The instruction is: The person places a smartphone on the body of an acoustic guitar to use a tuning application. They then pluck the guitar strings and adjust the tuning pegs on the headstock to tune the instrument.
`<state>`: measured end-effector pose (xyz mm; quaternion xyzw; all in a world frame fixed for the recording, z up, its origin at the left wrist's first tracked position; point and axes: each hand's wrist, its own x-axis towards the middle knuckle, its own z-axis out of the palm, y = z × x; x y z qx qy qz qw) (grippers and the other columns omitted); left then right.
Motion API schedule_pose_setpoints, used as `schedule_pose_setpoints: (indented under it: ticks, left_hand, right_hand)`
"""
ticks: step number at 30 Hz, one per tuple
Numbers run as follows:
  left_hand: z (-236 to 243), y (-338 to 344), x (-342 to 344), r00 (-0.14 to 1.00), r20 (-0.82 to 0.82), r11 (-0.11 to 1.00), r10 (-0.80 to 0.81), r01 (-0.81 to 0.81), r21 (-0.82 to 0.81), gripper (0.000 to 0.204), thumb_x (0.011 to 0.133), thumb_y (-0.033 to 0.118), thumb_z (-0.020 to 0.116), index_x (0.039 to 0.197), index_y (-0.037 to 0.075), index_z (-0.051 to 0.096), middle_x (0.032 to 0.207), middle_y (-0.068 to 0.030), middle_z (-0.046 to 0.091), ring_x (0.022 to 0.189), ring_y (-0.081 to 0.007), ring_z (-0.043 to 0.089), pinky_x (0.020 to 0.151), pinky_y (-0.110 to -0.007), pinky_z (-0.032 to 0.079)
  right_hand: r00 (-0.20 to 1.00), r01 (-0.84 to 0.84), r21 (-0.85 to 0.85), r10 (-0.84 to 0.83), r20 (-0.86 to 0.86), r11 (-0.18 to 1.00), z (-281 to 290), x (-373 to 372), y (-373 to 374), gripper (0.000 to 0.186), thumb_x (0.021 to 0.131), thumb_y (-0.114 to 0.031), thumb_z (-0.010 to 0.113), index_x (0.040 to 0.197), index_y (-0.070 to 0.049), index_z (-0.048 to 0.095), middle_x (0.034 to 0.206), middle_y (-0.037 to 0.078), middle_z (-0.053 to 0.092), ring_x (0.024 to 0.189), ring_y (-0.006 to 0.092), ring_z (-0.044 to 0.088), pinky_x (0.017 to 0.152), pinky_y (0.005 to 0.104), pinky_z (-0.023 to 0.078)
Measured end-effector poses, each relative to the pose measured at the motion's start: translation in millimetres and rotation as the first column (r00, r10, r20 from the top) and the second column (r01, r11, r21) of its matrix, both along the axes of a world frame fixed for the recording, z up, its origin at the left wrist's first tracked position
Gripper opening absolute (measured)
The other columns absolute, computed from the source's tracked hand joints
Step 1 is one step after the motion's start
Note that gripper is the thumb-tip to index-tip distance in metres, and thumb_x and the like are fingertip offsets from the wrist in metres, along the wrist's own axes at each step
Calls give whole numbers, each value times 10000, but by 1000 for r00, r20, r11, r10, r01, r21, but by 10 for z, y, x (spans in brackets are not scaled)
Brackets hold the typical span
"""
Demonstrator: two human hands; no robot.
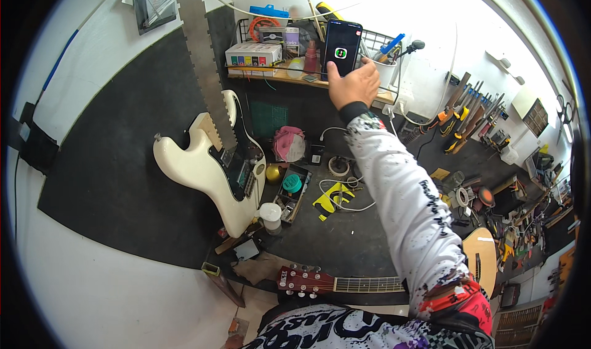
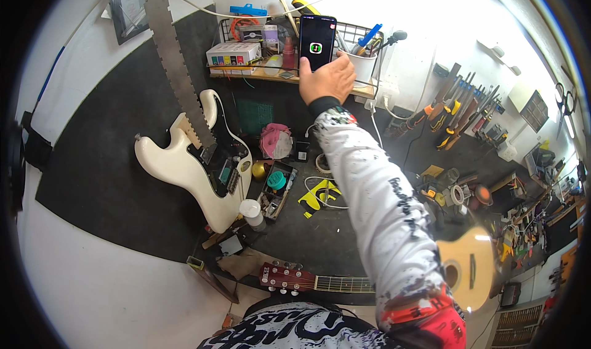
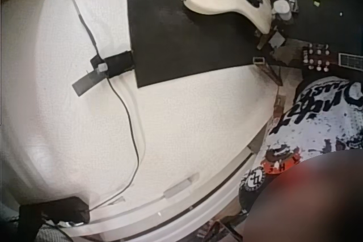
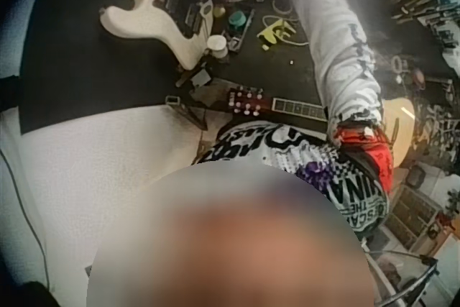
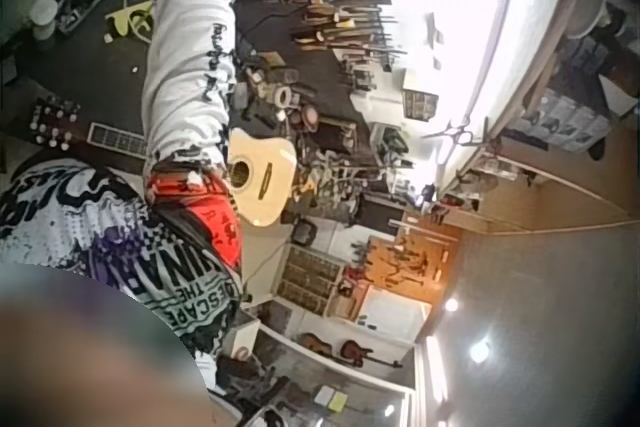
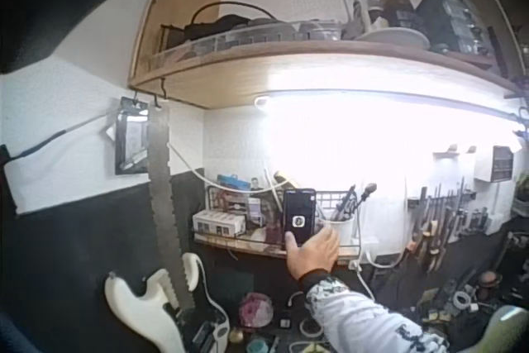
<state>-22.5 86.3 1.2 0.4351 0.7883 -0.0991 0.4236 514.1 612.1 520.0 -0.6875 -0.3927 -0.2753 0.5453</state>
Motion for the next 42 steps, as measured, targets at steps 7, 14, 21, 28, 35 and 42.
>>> schedule_pose_setpoints:
  ticks: [7, 14, 21, 28, 35, 42]
  left_hand:
    - [-76, 145, -100, 999, 28, 999, -39, 39, 13, 444, 899, 345, 673, 1287, 130, 652, 1211, -188, 700, 1099, -374, 671, 936, -473, 551]
    - [-151, 105, -260, 996, 62, 997, -70, 71, -5, 456, 895, 333, 674, 1302, 129, 643, 1226, -195, 694, 1110, -389, 667, 941, -486, 551]
    - [-312, -375, -658, 911, 95, 915, -401, 404, -17, 469, 891, 320, 674, 1318, 129, 633, 1241, -203, 689, 1122, -404, 663, 945, -499, 551]
    - [-437, -342, -508, 863, 268, 884, -427, 337, 324, 341, 940, 350, 635, 1176, 123, 728, 899, -131, 732, 777, -247, 705, 714, -387, 560]
    - [50, 41, 291, 941, 167, 924, -293, 234, 303, 349, 925, 366, 655, 1050, 64, 777, 818, -119, 754, 744, -225, 713, 703, -360, 562]
    - [850, -130, 2139, 855, -27, 680, -518, 431, 593, 413, 908, 173, 699, 1272, -14, 646, 1186, -234, 677, 1053, -366, 662, 946, -435, 520]
  right_hand:
    - [930, 183, -99, -205, -305, 978, 119, -439, 293, 995, 709, -547, 864, 1432, -69, 375, 1370, 156, 507, 1373, 323, 411, 1156, 498, 262]
    - [901, 90, -157, -148, -408, 983, 192, -430, 287, 998, 703, -486, 879, 1449, -56, 375, 1350, 128, 525, 1329, 285, 460, 1145, 492, 256]
    - [998, -58, 273, 64, -13, 960, 416, -359, -142, 1000, 641, -613, 858, 1333, 25, 516, 1245, 202, 612, 1234, 392, 549, 1065, 564, 348]
    - [862, -463, -389, 507, 15, 797, 56, 421, -2483, 830, 623, -401, 938, 1256, 13, 597, 1181, 183, 656, 1120, 324, 644, 967, 442, 501]
    - [962, -231, -837, 243, -122, 496, -816, 2228, -5091, 790, 610, -191, 925, 1288, -10, 561, 1177, 148, 646, 1100, 295, 645, 988, 384, 507]
    - [974, -135, -961, 212, -83, 244, -1138, 3920, -6881, 807, 555, -218, 926, 1263, -38, 584, 1125, 155, 654, 1084, 357, 614, 958, 436, 500]
